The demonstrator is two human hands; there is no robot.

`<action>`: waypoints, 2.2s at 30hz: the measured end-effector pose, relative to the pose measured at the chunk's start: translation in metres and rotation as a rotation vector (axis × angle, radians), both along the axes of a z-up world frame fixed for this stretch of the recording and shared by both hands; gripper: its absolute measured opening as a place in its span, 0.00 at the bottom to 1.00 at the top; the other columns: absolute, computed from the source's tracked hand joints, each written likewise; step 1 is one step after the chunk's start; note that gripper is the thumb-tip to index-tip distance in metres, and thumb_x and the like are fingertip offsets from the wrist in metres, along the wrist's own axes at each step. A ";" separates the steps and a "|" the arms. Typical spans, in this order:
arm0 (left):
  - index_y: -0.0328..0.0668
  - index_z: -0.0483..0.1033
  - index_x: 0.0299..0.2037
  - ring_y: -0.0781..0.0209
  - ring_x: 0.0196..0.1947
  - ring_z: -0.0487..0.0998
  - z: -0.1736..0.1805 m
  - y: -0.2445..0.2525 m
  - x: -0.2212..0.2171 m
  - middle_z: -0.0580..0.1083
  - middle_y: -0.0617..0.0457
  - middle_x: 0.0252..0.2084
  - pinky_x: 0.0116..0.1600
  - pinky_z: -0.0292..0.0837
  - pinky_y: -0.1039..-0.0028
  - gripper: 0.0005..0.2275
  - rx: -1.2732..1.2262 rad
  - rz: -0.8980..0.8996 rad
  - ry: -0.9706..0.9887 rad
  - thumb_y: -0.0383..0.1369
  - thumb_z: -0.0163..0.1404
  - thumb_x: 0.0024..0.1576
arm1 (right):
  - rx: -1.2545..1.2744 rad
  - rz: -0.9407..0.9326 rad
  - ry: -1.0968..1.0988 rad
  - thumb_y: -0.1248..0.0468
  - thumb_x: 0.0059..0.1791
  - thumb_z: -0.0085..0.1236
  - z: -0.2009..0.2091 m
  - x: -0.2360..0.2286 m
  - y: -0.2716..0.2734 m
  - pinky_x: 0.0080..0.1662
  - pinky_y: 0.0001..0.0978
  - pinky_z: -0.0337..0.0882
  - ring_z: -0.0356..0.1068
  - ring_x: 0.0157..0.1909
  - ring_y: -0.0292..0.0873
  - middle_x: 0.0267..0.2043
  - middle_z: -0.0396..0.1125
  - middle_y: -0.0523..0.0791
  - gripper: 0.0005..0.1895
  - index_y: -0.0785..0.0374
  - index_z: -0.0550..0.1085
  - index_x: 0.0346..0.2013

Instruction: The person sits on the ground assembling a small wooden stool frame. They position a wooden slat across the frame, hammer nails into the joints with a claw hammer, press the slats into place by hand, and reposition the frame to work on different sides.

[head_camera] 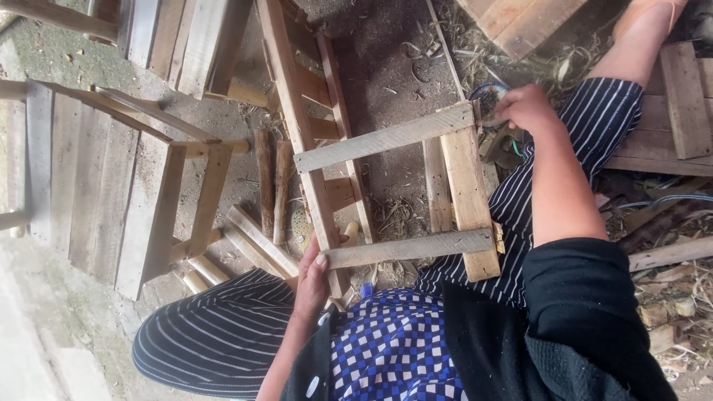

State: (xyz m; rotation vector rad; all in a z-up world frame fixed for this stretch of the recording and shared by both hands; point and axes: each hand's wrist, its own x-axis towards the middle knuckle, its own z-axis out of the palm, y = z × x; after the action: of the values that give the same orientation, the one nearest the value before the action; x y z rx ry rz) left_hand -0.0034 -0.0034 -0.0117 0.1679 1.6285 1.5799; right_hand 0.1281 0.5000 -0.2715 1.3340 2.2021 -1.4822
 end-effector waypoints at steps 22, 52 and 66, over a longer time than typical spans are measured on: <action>0.43 0.55 0.75 0.47 0.58 0.75 0.004 -0.001 0.002 0.75 0.34 0.55 0.60 0.69 0.56 0.32 0.080 -0.006 0.074 0.45 0.43 0.60 | -0.486 -0.416 0.788 0.71 0.51 0.60 0.133 0.033 -0.048 0.22 0.27 0.65 0.64 0.19 0.38 0.27 0.66 0.51 0.03 0.67 0.76 0.39; 0.45 0.55 0.75 0.49 0.54 0.76 -0.011 -0.016 -0.001 0.77 0.34 0.54 0.56 0.73 0.59 0.29 0.052 0.019 0.146 0.40 0.43 0.62 | -0.389 -0.064 1.067 0.77 0.45 0.59 0.245 0.040 -0.114 0.26 0.26 0.66 0.64 0.22 0.38 0.28 0.64 0.54 0.03 0.78 0.74 0.31; 0.45 0.55 0.75 0.47 0.54 0.78 0.008 0.000 0.000 0.77 0.33 0.53 0.57 0.73 0.57 0.32 0.022 0.003 0.109 0.44 0.43 0.59 | 0.245 -0.091 0.031 0.70 0.44 0.56 0.030 -0.003 -0.001 0.19 0.33 0.62 0.67 0.14 0.43 0.10 0.62 0.49 0.07 0.67 0.77 0.20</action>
State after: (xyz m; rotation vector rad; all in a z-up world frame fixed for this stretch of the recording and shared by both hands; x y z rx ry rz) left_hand -0.0038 -0.0033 -0.0039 0.2672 1.6958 1.6161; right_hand 0.1250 0.4988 -0.2414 1.5106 2.4376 -1.3028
